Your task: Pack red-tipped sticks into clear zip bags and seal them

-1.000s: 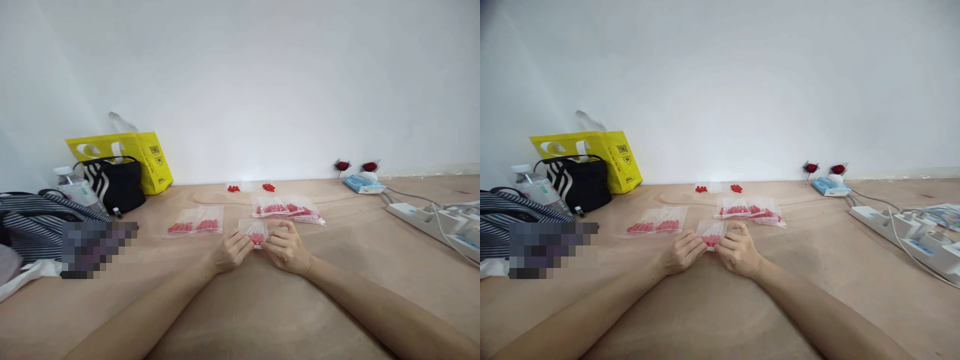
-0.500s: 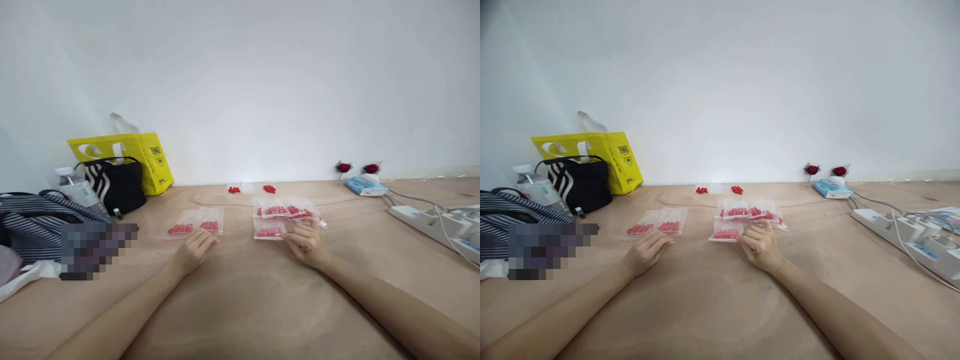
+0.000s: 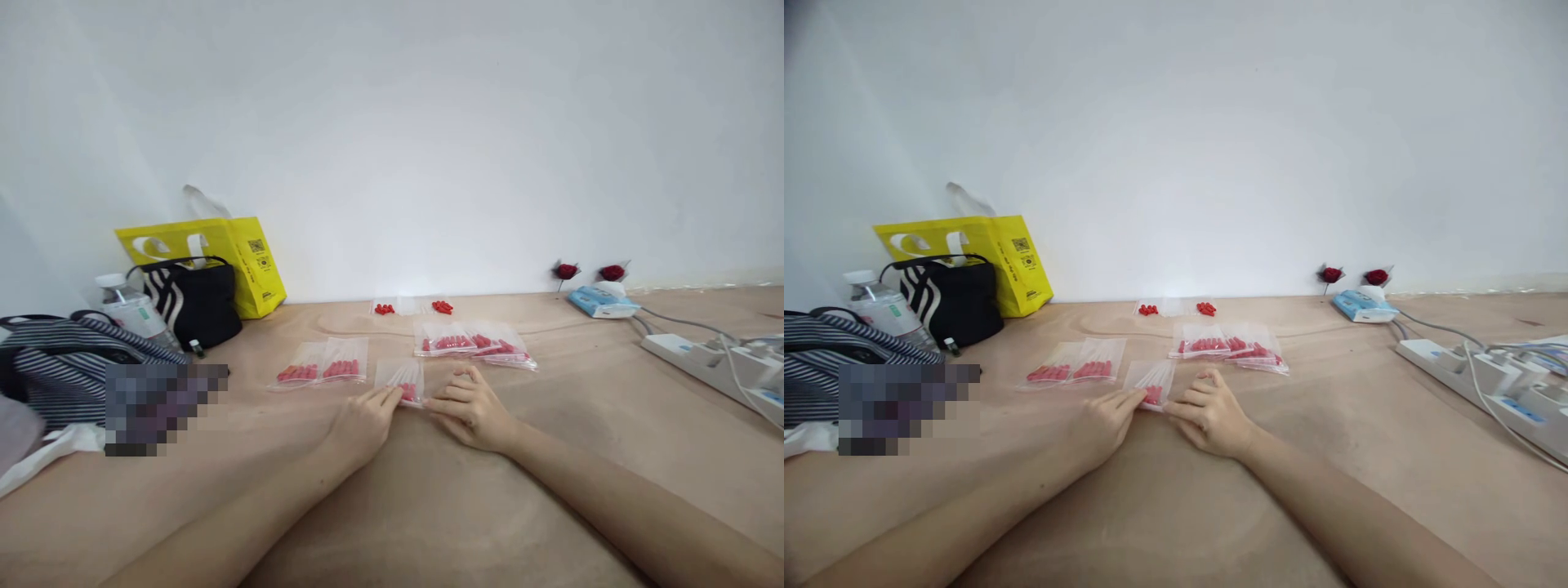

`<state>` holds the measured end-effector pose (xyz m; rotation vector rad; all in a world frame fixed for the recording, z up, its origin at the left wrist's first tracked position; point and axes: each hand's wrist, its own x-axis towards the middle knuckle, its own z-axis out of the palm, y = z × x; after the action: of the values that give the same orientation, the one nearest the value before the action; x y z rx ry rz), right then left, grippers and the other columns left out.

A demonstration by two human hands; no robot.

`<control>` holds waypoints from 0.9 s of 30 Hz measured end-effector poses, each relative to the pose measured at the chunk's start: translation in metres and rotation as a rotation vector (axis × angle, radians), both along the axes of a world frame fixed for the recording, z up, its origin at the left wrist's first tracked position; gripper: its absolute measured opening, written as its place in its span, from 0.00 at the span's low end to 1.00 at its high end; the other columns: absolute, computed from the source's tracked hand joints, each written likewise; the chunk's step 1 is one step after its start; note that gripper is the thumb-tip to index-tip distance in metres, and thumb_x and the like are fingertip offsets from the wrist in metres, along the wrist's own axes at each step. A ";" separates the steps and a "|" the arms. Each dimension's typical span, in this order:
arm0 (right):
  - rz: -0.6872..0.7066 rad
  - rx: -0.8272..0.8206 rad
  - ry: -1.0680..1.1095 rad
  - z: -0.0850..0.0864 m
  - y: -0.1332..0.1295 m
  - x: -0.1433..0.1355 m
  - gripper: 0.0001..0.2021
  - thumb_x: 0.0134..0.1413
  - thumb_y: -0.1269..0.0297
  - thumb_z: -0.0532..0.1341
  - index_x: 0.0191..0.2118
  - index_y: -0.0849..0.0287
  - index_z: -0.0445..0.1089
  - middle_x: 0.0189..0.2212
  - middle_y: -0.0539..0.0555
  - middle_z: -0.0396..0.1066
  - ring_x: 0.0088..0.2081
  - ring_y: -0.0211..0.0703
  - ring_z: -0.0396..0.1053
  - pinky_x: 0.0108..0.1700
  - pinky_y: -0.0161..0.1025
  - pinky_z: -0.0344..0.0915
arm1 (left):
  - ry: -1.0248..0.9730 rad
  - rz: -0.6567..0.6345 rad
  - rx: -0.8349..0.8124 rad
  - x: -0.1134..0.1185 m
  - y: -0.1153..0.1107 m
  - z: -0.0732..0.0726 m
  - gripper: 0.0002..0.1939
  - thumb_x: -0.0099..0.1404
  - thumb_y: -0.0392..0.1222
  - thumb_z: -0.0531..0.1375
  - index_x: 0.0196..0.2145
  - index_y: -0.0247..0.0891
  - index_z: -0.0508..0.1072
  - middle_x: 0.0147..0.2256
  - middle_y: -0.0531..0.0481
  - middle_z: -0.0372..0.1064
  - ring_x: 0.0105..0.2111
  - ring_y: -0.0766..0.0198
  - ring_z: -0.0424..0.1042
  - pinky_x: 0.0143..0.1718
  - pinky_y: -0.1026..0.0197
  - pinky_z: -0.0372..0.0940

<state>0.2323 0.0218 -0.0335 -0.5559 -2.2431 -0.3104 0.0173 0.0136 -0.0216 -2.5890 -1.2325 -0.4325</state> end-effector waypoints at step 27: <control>-0.072 -0.064 -0.054 -0.006 0.007 0.016 0.09 0.53 0.72 0.52 0.35 0.57 0.69 0.26 0.50 0.69 0.28 0.34 0.65 0.44 0.43 0.52 | -0.091 0.515 -0.179 0.032 0.090 0.028 0.11 0.63 0.30 0.46 0.43 0.30 0.62 0.35 0.36 0.70 0.38 0.51 0.70 0.35 0.57 0.62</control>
<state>0.2484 0.0292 -0.0392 -0.6702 -2.2956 -0.2945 0.0497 0.1040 0.0062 -2.2733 -1.9714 -0.3467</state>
